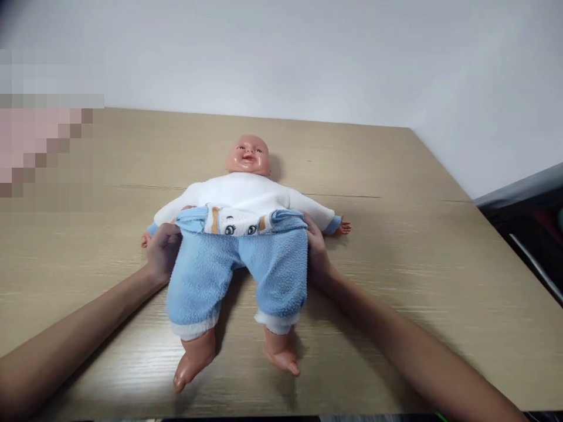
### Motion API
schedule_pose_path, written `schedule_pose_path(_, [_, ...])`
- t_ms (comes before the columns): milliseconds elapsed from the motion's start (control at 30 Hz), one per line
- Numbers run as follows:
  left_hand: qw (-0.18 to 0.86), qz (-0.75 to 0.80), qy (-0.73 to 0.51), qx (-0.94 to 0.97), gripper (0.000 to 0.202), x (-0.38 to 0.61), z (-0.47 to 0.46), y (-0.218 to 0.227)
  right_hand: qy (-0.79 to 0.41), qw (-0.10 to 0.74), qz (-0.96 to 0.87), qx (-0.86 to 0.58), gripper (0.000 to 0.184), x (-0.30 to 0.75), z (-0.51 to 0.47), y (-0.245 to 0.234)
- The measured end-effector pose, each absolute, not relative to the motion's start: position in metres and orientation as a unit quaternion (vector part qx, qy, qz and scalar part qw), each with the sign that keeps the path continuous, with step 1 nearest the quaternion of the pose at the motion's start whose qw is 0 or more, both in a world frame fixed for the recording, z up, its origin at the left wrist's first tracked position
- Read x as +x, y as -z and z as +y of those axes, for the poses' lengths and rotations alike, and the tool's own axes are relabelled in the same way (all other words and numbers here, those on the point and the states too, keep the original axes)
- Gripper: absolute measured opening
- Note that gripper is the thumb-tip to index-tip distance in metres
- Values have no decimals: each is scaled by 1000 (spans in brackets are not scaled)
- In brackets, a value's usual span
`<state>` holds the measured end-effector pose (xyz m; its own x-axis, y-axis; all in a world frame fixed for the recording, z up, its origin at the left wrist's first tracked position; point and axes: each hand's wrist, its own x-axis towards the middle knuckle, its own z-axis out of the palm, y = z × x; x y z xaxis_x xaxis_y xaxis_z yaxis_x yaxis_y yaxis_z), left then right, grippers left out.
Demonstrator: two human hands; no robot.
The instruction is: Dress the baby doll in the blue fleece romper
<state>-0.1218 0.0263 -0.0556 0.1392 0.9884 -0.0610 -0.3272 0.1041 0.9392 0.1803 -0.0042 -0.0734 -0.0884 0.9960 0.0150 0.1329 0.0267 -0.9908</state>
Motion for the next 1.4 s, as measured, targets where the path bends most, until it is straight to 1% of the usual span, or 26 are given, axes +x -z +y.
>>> schedule_pose_path(100, [608, 409, -526, 432, 25, -126, 24, 55, -505, 499, -502, -494, 23, 179, -2, 69])
schedule_pose_path(200, [587, 402, -538, 452, 25, -130, 24, 57, -507, 535, -497, -457, 18, 178, 0, 69])
schedule_pose_path(300, [603, 373, -542, 450, 33, -135, 27, 58, -497, 507, -544, -447, 25, 182, 1, 66])
schedule_pose_path(367, [618, 353, -530, 461, 44, -140, 30, 56, -497, 472, -566, -457, 31, 185, 1, 59])
schedule_pose_path(433, [627, 339, -514, 477, 53, -145, 34, 54, -472, 455, -594, -465, 39, 185, 2, 50])
schedule_pose_path(533, [618, 347, -503, 496, 50, -151, 38, 52, -418, 481, -615, -465, 54, 180, 8, 39])
schedule_pose_path(600, [604, 361, -494, 511, 46, -152, 41, 54, -405, 514, -595, -467, 58, 174, 17, 38])
schedule_pose_path(667, [587, 378, -484, 528, 43, -152, 44, 56, -404, 534, -568, -479, 55, 168, 29, 41])
schedule_pose_path(767, [564, 390, -469, 557, 43, -151, 49, 59, -403, 540, -545, -500, 51, 162, 49, 48])
schedule_pose_path(900, [529, 407, -462, 584, 48, -151, 50, 60, -379, 517, -588, -493, 59, 167, 60, 57])
schedule_pose_path(967, [529, 409, -467, 579, 50, -152, 49, 60, -380, 487, -631, -468, 59, 173, 56, 59])
schedule_pose_path(1033, [532, 403, -473, 575, 49, -152, 49, 61, -391, 451, -672, -438, 55, 179, 50, 61])
schedule_pose_path(1100, [515, 396, -486, 585, 44, -153, 49, 63, -388, 435, -697, -417, 49, 181, 46, 62])
schedule_pose_path(1200, [484, 388, -523, 585, 36, -152, 49, 68, -369, 482, -676, -417, 39, 177, 48, 63])
schedule_pose_path(1300, [547, 381, -540, 514, 39, -149, 50, 71, -434, 526, -580, -445, 44, 171, 56, 63])
schedule_pose_path(1400, [603, 381, -544, 442, 46, -142, 51, 70, -524, 531, -485, -456, 51, 167, 64, 64])
